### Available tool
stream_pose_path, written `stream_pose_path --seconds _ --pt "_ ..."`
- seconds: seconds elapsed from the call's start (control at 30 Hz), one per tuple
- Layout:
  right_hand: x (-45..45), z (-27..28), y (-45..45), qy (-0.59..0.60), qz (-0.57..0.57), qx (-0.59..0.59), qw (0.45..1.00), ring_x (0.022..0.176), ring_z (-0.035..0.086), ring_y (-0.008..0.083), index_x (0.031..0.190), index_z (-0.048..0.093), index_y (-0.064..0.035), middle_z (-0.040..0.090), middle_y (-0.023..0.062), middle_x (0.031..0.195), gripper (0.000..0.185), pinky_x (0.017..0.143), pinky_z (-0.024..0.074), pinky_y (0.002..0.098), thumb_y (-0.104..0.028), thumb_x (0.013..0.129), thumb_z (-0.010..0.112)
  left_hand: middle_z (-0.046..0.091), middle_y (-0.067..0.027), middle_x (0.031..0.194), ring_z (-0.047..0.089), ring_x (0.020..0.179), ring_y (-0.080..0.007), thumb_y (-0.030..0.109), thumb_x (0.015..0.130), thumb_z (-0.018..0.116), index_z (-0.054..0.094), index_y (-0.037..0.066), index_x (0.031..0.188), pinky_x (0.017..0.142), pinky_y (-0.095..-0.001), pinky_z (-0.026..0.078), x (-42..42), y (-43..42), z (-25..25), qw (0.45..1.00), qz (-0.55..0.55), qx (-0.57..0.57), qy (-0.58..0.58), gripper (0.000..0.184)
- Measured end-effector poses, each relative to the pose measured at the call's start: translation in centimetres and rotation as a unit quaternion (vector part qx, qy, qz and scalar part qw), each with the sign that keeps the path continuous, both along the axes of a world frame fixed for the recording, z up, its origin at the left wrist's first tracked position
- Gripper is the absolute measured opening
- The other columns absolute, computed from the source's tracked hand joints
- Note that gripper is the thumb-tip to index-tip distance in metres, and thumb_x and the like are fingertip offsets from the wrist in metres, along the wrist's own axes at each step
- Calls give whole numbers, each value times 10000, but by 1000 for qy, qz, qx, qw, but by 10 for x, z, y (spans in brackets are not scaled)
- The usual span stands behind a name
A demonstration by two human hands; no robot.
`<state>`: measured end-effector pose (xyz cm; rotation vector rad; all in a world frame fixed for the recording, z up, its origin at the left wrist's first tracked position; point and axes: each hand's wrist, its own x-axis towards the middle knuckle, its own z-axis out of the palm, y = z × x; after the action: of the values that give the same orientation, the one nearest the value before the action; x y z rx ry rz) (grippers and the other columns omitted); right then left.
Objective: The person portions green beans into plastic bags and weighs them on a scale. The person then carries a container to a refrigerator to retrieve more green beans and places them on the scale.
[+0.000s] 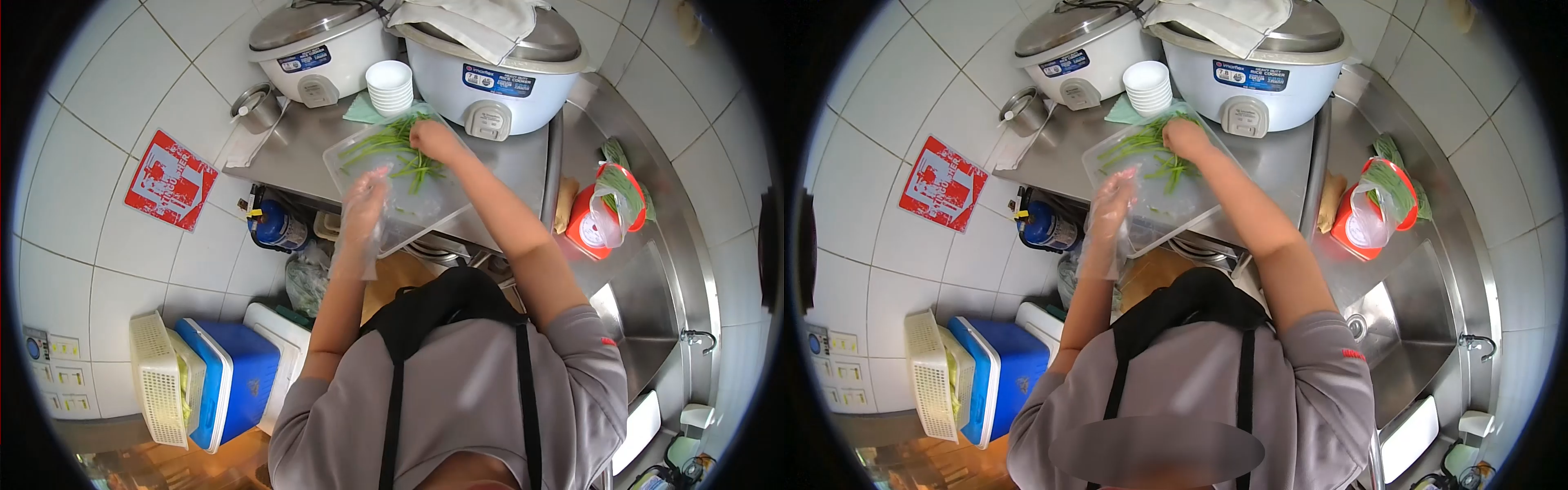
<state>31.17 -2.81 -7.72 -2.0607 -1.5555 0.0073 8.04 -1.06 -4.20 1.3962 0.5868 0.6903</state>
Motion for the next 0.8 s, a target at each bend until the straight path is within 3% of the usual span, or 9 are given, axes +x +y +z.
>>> stream_pose_path --seconds 0.1,0.2,0.3,0.4,0.5,0.6,0.7,0.8 --pt "-6 -28 9 -191 -37 -77 978 783 556 285 702 604 -23 591 107 760 95 663 444 385 -117 690 608 580 -58 790 516 691 -112 119 792 549 549 46 1113 654 -257 438 20 13 -14 983 24 158 89 330" --pt "-8 -19 4 -132 3 41 990 782 551 269 708 607 -27 593 107 766 70 655 442 384 -93 687 615 591 -113 797 560 729 -186 113 780 527 544 71 1130 694 -303 445 28 22 -27 970 33 193 144 354" --pt "-27 25 -16 -19 17 198 980 765 539 272 706 590 -19 578 120 727 96 711 429 379 -114 720 596 602 -164 850 578 787 -278 125 773 552 558 71 1104 726 -337 448 36 31 -47 927 66 362 74 336" --pt "-61 66 -53 130 48 204 969 757 529 283 699 562 -21 569 114 711 63 680 420 386 -73 720 591 594 -181 878 563 805 -336 151 757 598 597 68 1022 735 -368 449 49 13 -18 885 87 454 52 278" --pt "-68 56 -75 174 67 186 965 766 521 299 697 543 -33 557 107 713 46 676 416 391 -45 710 586 592 -166 882 566 812 -327 169 740 624 618 57 907 729 -376 451 46 6 -8 864 -2 485 138 201" --pt "-71 44 -98 80 66 158 982 769 520 302 707 530 -38 551 110 730 49 673 419 383 -15 698 572 561 -126 831 545 801 -309 118 758 605 602 46 846 684 -375 446 34 6 -35 808 -7 588 49 114" --pt "-78 23 -112 86 66 88 990 757 515 303 711 514 -33 539 117 734 66 666 419 380 -17 693 575 542 -112 782 527 747 -313 109 756 588 592 48 811 657 -395 435 16 -10 -9 794 -93 589 114 82" --pt "-87 17 -113 33 65 135 988 739 505 313 710 504 -24 529 126 718 72 656 416 387 -24 696 575 522 -129 750 515 731 -316 104 748 583 579 34 793 653 -401 422 11 -13 -20 794 -80 595 99 84"
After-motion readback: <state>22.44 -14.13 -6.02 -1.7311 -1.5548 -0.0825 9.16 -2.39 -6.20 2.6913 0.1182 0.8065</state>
